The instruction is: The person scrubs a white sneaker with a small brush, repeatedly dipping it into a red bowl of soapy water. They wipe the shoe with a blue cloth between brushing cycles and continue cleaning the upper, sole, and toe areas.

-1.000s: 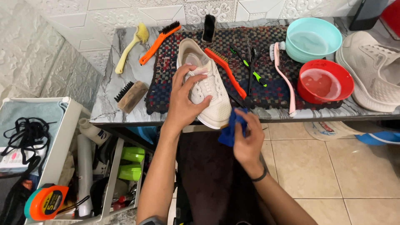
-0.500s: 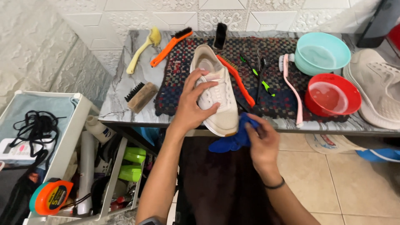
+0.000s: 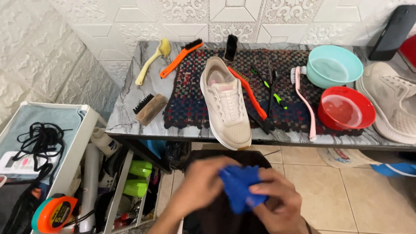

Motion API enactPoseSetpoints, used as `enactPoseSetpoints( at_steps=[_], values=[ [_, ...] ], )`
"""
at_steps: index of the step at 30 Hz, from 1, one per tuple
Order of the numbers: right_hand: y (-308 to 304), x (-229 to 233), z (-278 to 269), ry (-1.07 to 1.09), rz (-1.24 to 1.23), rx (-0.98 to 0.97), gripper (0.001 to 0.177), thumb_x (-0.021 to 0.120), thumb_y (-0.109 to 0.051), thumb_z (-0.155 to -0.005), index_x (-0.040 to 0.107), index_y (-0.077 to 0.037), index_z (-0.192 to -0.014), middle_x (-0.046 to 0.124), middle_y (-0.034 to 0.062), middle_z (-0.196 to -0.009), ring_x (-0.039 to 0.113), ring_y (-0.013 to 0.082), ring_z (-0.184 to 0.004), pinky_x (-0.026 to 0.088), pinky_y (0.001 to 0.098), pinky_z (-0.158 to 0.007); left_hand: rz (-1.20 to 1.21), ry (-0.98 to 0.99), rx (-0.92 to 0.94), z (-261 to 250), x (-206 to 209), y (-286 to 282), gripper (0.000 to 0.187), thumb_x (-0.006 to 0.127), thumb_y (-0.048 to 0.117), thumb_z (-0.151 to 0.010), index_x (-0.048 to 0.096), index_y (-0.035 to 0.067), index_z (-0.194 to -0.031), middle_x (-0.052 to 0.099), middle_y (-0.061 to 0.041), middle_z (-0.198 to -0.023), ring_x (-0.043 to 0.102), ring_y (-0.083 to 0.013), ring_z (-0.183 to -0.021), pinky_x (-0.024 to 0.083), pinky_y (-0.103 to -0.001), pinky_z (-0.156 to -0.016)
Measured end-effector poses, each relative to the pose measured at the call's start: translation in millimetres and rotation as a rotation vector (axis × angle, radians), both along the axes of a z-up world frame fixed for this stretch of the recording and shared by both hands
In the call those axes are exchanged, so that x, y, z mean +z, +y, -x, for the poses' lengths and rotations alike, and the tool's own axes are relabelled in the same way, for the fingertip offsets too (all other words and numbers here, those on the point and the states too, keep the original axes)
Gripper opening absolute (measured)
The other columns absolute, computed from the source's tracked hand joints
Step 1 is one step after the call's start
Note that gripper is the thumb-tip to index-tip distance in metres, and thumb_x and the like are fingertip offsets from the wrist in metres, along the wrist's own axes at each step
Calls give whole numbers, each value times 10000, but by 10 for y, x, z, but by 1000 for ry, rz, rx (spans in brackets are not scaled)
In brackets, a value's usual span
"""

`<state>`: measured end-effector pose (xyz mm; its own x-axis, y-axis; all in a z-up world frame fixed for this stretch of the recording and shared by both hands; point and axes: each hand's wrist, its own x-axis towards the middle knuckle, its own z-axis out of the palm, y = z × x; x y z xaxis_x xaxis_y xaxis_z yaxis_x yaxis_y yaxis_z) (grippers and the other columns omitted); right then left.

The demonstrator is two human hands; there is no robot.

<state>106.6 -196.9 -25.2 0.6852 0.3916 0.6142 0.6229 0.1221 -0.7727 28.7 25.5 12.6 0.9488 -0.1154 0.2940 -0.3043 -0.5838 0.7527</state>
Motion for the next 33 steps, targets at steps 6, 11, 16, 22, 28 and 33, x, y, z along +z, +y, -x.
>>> enactPoseSetpoints(
  at_steps=[6, 11, 16, 22, 28, 33],
  values=[
    [47, 356, -471, -3, 388, 78, 247, 754, -185, -940, 802, -137, -1177, 837, 46, -1197, 798, 175, -1126, 582, 313, -1054, 451, -351, 553, -93, 165, 620, 280, 774, 129, -892, 723, 58, -1158, 788, -36, -1040, 762, -152, -970, 638, -312, -928],
    [196, 317, -1307, -185, 358, -242, 206, 742, -10, -961, 766, -12, -1165, 739, 234, -915, 712, 431, -860, 556, 499, -768, 58, -853, 616, -782, 100, 1291, 315, 572, -42, -1059, 577, -43, -1374, 636, -312, -1264, 617, -456, -1286, 421, -537, -1158],
    [538, 51, -2215, -81, 790, -455, 252, 718, -290, -1012, 736, -121, -1198, 775, 140, -891, 751, 424, -905, 550, 576, -817, -249, 45, 565, -995, 100, 1203, 550, 693, 78, -915, 615, 139, -1456, 621, -180, -1393, 617, -455, -1296, 519, -589, -1055],
    [779, -109, -2762, 82, 1025, -555, 244, 808, -324, -906, 721, -179, -1082, 784, 126, -962, 771, 444, -997, 586, 579, -862, -274, -110, 365, -1036, 393, 794, 679, 730, 129, -901, 531, 39, -1543, 433, -287, -1589, 413, -553, -1480, 409, -652, -1151],
    [154, 536, -2656, 42, 987, -433, 366, 709, -209, -930, 742, -172, -1293, 817, 168, -989, 742, 490, -1051, 569, 643, -906, -177, -476, 278, -1613, 58, 1007, 363, 685, 349, -1050, 721, 112, -1323, 636, -162, -1402, 494, -501, -1440, 392, -606, -1197],
    [-349, 1104, -2834, -9, 1117, -634, 434, 445, -84, -1037, 703, -139, -1382, 729, 332, -1179, 682, 562, -1019, 511, 678, -801, -134, -543, 206, -1839, -330, 1224, 504, 497, 442, -1110, 724, 4, -1216, 718, -221, -1323, 428, -403, -1529, 425, -543, -1182]
  ],
)
